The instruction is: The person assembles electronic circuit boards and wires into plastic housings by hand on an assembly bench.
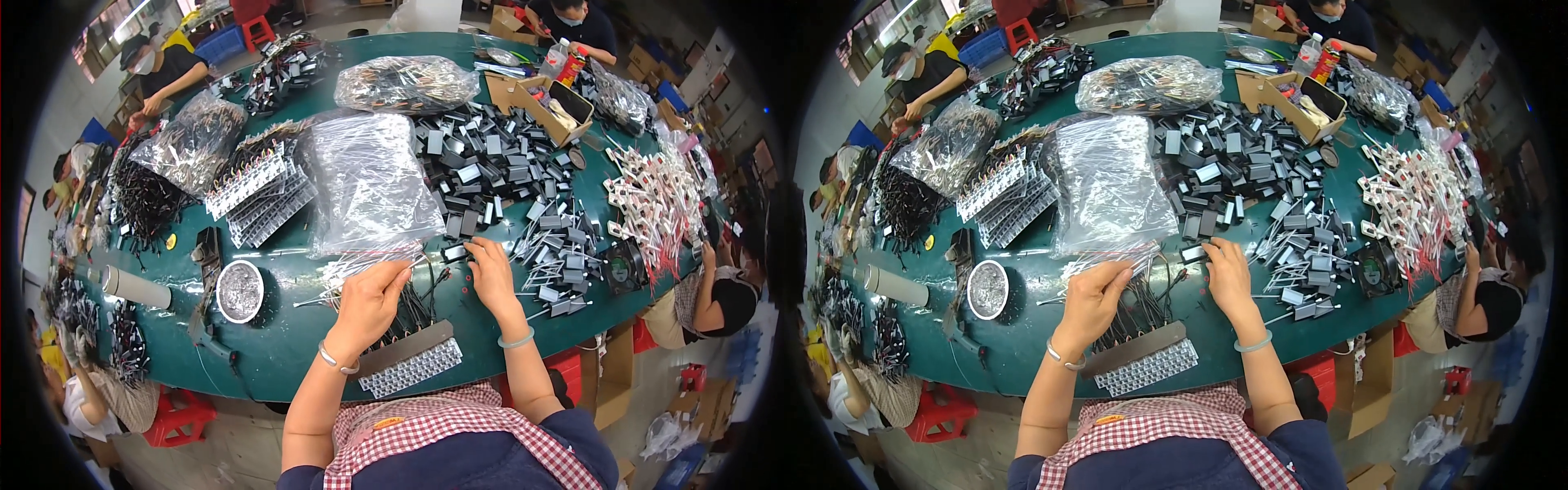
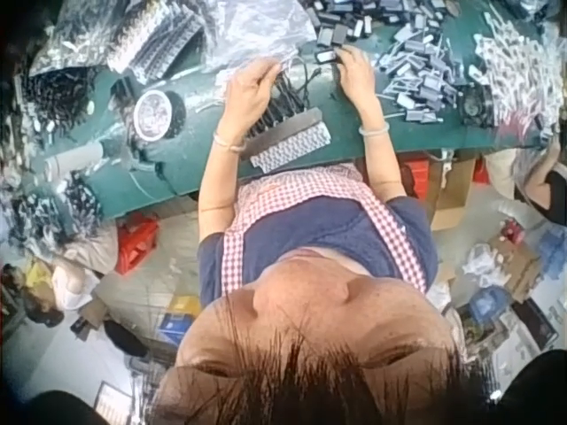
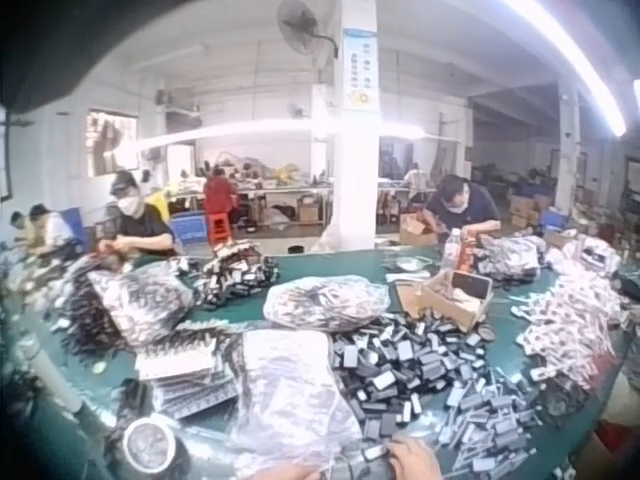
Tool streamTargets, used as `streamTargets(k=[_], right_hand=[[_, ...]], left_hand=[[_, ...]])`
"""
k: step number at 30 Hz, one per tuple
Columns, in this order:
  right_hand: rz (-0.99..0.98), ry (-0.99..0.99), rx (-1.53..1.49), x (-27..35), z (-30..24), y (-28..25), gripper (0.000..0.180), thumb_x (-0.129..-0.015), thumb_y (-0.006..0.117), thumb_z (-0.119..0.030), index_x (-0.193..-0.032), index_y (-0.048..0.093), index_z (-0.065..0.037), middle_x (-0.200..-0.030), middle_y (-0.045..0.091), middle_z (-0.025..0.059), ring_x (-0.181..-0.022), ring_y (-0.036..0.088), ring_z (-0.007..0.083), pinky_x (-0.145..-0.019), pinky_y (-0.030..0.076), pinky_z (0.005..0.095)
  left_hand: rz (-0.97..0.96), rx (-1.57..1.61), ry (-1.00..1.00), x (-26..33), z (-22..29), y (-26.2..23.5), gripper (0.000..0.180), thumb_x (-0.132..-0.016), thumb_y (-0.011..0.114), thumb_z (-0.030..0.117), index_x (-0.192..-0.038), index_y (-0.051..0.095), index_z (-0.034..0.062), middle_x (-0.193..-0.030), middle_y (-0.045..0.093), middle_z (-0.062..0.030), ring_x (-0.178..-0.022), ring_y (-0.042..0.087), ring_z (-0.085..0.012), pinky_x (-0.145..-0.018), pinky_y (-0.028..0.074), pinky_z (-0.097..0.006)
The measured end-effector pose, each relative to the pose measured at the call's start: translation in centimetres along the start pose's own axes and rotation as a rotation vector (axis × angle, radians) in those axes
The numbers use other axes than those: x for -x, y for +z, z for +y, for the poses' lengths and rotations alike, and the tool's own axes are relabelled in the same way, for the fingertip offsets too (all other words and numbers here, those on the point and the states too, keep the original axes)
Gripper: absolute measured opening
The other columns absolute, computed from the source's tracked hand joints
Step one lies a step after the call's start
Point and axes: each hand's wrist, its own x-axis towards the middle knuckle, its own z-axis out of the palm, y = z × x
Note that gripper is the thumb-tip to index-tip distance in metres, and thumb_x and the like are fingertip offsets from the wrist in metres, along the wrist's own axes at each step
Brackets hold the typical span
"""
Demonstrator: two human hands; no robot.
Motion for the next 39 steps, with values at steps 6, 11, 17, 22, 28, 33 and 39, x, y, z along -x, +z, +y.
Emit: streamTargets(k=[6, 11, 17, 22, 28, 33, 39], right_hand=[[-0.004, -0.007, 0.041, 0.0, 0.8, -0.8, 0.05, -0.073, 0.068, 0.006, -0.12, 0.056, -0.005, -0.127, 0.05, 0.0176, -0.114, 0.05, 0.0369, -0.095, 0.044, 0.042], [-0.039, 0.043, 0.121, 1.0, 2.3, -0.5, 0.048, -0.07, 0.073, 0.0, -0.116, 0.06, -0.007, -0.124, 0.052, 0.0161, -0.112, 0.051, 0.0354, -0.092, 0.046, 0.0432], [0.136, 0.191, -0.65, -0.3, -1.7, -3.2, 0.045, -0.074, 0.071, 0.005, -0.117, 0.061, -0.004, -0.13, 0.054, 0.0117, -0.117, 0.055, 0.0253, -0.095, 0.048, 0.0352], [0.09, 0.091, -1.294, -0.8, -5.8, -4.6, 0.046, -0.076, 0.071, 0.009, -0.121, 0.06, 0.001, -0.131, 0.052, 0.0131, -0.114, 0.056, 0.0193, -0.086, 0.054, 0.03], [0.122, 0.062, -1.19, -0.4, -8.0, -5.2, 0.048, -0.073, 0.078, 0.004, -0.118, 0.063, -0.001, -0.127, 0.055, 0.0123, -0.106, 0.059, 0.0156, -0.08, 0.055, 0.0273], [0.161, 0.009, -1.095, -0.2, -7.9, -5.1, 0.05, -0.07, 0.083, -0.002, -0.117, 0.064, -0.003, -0.125, 0.057, 0.012, -0.095, 0.061, 0.0131, -0.072, 0.054, 0.0247], [0.036, 0.038, -1.083, 0.4, -7.9, -5.2, 0.051, -0.073, 0.084, -0.017, -0.116, 0.061, -0.001, -0.114, 0.061, 0.0081, -0.093, 0.058, 0.0095, -0.072, 0.047, 0.0221]], left_hand=[[-0.012, 0.043, -0.036, 0.9, 0.7, 0.4, 0.016, -0.09, 0.062, 0.006, -0.103, 0.067, 0.0011, -0.079, 0.066, -0.0136, -0.063, 0.061, -0.024, -0.06, 0.047, -0.033], [-0.003, 0.078, -0.019, 1.2, 0.7, 0.9, 0.016, -0.09, 0.062, 0.004, -0.103, 0.069, 0.0002, -0.071, 0.064, -0.005, -0.061, 0.057, -0.0081, -0.055, 0.046, -0.024], [-0.015, 0.131, -0.061, 1.4, 1.7, 1.2, 0.014, -0.09, 0.063, 0.007, -0.102, 0.068, 0.0018, -0.068, 0.061, -0.0082, -0.052, 0.05, -0.0148, -0.052, 0.042, -0.028], [0.017, 0.131, -0.031, 0.8, 4.0, 1.8, 0.014, -0.09, 0.063, 0.007, -0.102, 0.069, 0.0021, -0.066, 0.06, -0.0067, -0.051, 0.049, -0.0103, -0.049, 0.039, -0.026], [0.087, 0.108, 0.087, 0.8, 4.9, 1.8, 0.014, -0.088, 0.064, 0.002, -0.101, 0.068, 0.0005, -0.067, 0.061, -0.0074, -0.049, 0.05, -0.0102, -0.046, 0.038, -0.026], [0.102, 0.087, 0.155, 0.8, 5.0, 1.8, 0.012, -0.087, 0.065, 0.001, -0.099, 0.067, -0.001, -0.068, 0.062, -0.0083, -0.049, 0.051, -0.0118, -0.046, 0.039, -0.026], [0.091, 0.097, 0.131, 0.8, 5.1, 1.8, 0.012, -0.087, 0.064, 0.001, -0.098, 0.067, -0.0012, -0.069, 0.062, -0.0098, -0.051, 0.054, -0.0134, -0.047, 0.041, -0.027]])
